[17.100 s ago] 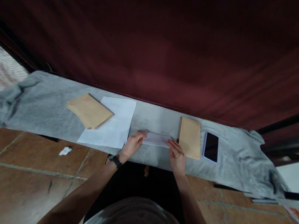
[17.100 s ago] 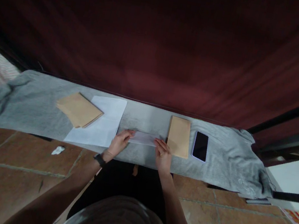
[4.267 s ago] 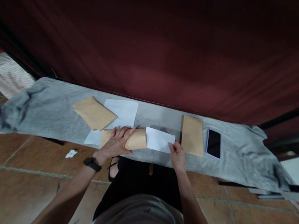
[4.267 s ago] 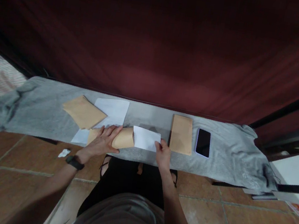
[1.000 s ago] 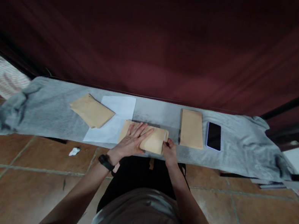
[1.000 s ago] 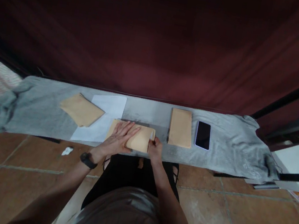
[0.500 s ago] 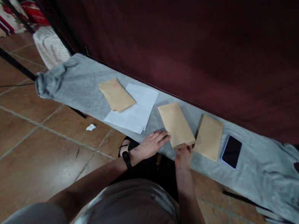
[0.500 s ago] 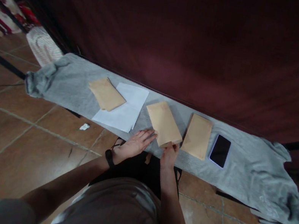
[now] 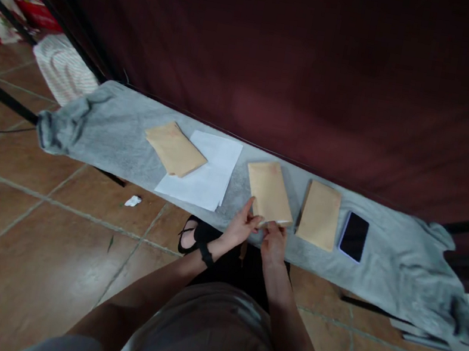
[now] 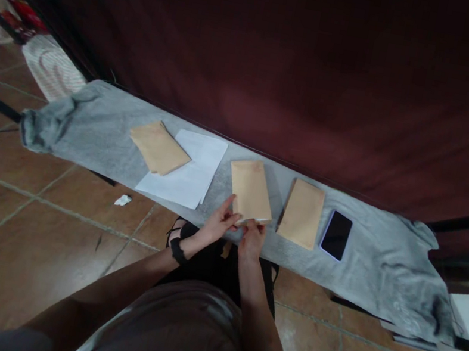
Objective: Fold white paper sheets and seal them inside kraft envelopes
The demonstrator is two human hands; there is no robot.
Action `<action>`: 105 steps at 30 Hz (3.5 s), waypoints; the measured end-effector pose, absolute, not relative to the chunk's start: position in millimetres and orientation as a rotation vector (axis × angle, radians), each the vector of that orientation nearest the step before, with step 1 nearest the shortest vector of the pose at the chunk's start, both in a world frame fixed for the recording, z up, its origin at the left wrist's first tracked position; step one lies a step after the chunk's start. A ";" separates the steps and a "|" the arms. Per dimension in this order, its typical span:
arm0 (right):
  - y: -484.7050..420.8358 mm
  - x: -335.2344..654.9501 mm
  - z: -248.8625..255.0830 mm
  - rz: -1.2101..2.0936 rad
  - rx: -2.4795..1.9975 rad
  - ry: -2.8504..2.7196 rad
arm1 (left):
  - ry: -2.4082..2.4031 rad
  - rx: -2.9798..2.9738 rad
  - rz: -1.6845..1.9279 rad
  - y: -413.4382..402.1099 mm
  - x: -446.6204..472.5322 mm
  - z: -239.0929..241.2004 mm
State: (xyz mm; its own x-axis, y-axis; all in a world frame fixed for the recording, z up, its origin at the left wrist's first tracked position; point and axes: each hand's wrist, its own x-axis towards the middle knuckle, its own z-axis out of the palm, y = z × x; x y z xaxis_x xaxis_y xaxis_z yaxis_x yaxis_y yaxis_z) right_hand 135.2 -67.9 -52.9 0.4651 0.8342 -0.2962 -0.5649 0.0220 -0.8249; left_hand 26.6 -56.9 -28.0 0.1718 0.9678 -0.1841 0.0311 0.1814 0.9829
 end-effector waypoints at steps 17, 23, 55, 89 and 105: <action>-73.3 150.1 -52.2 1.296 -1.190 -0.366 | 1.333 1.077 0.825 -31.6 18.5 -37.7; -77.2 154.9 -48.5 1.317 -1.237 -0.386 | 1.342 1.058 0.837 -27.0 17.1 -39.1; -83.0 187.2 -59.6 0.294 -1.533 -1.939 | 1.397 2.508 0.687 15.4 22.8 -20.5; -80.6 187.4 -62.5 0.251 -1.578 -2.007 | 0.776 2.804 0.187 67.7 21.6 -54.1; -72.8 194.7 -72.9 0.367 -1.566 -1.868 | 0.629 2.771 0.163 -1.0 -18.7 -34.4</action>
State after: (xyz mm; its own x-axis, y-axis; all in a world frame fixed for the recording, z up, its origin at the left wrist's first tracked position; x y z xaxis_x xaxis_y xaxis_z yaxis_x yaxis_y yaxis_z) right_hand 194.7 -72.8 -72.9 -0.0616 0.9499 0.3065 0.7635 0.2427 -0.5985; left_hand -18.7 -1.0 -34.4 0.8980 0.4376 0.0450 0.4043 -0.8613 0.3079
